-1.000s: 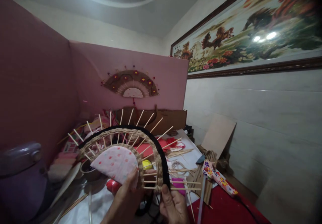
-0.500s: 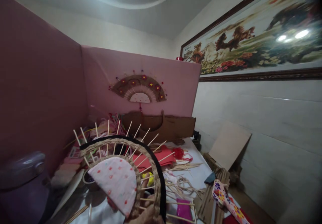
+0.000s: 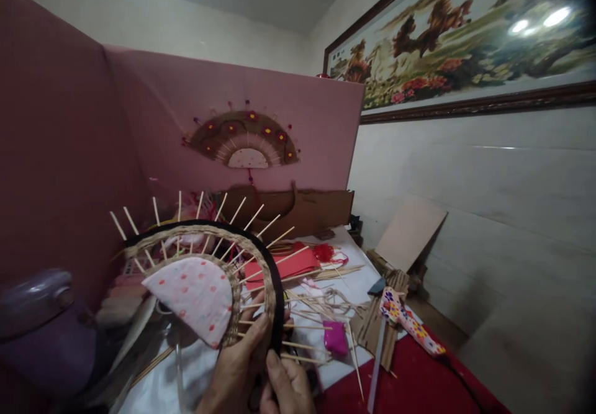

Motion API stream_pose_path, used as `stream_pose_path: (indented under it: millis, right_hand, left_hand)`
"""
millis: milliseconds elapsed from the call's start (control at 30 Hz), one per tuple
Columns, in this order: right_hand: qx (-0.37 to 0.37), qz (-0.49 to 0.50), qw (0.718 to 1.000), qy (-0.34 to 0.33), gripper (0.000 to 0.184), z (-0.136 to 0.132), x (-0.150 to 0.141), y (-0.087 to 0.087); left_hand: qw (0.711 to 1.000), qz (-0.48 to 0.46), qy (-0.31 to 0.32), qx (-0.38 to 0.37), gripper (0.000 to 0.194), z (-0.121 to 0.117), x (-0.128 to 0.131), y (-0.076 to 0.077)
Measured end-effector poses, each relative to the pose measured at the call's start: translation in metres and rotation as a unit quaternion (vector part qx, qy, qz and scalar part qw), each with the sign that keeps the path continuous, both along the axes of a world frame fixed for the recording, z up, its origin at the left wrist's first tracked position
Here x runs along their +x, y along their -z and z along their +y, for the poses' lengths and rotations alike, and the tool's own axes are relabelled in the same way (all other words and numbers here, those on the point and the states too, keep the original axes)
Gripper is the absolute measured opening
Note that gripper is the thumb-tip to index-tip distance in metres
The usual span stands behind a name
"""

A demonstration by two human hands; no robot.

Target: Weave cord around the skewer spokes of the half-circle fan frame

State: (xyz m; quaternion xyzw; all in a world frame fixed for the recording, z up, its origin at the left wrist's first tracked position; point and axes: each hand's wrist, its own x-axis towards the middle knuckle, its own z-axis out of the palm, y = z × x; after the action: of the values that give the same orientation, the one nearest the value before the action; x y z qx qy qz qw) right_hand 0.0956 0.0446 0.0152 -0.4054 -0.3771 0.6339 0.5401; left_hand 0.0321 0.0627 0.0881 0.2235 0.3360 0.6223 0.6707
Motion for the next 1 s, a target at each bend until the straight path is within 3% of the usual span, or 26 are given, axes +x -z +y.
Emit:
stream_pose_path:
  millis: [133, 233, 300, 367, 400, 467, 533, 667, 733, 1000]
  right_hand:
    - [0.071, -0.047, 0.995, -0.051, 0.050, -0.005, 0.008, -0.008]
    - [0.149, -0.164, 0.973, -0.063, 0.045, -0.007, 0.023, -0.010]
    - [0.226, -0.292, 0.928, -0.052, 0.040, -0.007, 0.037, -0.013]
    - [0.309, -0.400, 0.863, -0.023, 0.036, -0.007, 0.051, -0.019]
    - [0.346, -0.437, 0.830, -0.007, 0.035, -0.007, 0.057, -0.023]
    - [0.396, -0.463, 0.793, 0.008, 0.036, -0.007, 0.066, -0.032]
    - [0.392, -0.439, 0.809, -0.002, 0.038, -0.007, 0.071, -0.040]
    - [0.257, -0.327, 0.907, -0.061, 0.035, -0.004, 0.076, -0.045]
    - [0.229, -0.302, 0.924, -0.052, 0.035, -0.001, 0.078, -0.045]
    - [0.316, -0.399, 0.861, -0.001, 0.030, 0.014, 0.086, -0.061]
  left_hand:
    - [0.999, 0.021, -0.005, 0.050, 0.067, 0.004, -0.008, -0.003]
    - [0.995, 0.031, -0.015, 0.090, 0.066, 0.007, -0.013, -0.003]
    - [0.993, 0.047, -0.018, 0.106, 0.064, 0.009, -0.015, -0.003]
    - [0.990, 0.078, -0.010, 0.113, 0.063, 0.009, -0.016, -0.002]
    - [0.989, 0.094, -0.005, 0.115, 0.062, 0.010, -0.017, -0.002]
    - [0.987, 0.109, -0.003, 0.117, 0.062, 0.010, -0.017, 0.000]
    - [0.987, 0.109, -0.012, 0.120, 0.061, 0.011, -0.017, 0.000]
    - [0.984, 0.122, -0.019, 0.125, 0.060, 0.011, -0.018, 0.000]
    - [0.985, 0.120, -0.025, 0.121, 0.062, 0.011, -0.019, -0.001]
    - [0.987, 0.096, -0.024, 0.130, 0.064, 0.013, -0.020, -0.003]
